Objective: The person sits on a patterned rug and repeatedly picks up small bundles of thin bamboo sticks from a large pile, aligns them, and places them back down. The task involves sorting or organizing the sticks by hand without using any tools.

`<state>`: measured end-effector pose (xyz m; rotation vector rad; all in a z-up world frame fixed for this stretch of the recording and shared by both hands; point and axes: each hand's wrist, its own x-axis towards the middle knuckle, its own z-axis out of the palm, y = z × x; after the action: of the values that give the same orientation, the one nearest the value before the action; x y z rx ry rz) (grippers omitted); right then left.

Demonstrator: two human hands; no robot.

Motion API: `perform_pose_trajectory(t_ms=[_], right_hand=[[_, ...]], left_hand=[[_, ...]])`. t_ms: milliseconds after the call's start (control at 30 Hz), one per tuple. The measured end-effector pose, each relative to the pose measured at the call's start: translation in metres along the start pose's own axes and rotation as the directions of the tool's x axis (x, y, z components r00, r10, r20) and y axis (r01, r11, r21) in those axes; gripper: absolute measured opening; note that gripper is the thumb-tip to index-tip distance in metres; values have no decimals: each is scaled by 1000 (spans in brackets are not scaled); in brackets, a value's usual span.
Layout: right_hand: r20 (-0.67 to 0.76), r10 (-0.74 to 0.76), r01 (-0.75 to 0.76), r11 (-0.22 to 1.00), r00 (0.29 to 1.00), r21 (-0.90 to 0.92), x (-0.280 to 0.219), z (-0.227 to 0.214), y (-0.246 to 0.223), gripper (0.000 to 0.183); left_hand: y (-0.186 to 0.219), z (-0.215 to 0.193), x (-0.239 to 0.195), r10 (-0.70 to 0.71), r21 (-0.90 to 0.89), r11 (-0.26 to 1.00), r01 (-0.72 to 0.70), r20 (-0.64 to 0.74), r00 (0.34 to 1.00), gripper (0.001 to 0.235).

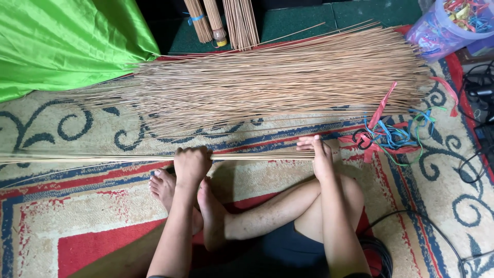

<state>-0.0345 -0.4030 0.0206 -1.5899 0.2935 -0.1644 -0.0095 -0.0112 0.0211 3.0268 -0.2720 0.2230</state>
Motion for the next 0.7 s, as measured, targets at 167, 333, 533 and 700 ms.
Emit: perform_pose_trajectory(t_ms=[167, 333, 533, 700], right_hand=[[116, 316, -189, 781, 942, -596, 1, -3, -22, 61], [332, 385, 315, 110, 861, -943, -17, 48, -52, 69], [478, 349, 399, 276, 806, -874, 6, 43, 5, 50], [413, 305, 410, 77, 858, -909, 18, 26, 20, 47]], left_hand=[[0, 40, -1, 14, 8, 1000, -13, -119, 993, 8], [-11, 67, -9, -75, 49, 996, 79, -94, 993, 14], [1, 56, -5, -21, -2, 1000, 21, 4, 1000, 19], [11, 120, -6, 228, -62, 973, -224, 62, 972, 23]])
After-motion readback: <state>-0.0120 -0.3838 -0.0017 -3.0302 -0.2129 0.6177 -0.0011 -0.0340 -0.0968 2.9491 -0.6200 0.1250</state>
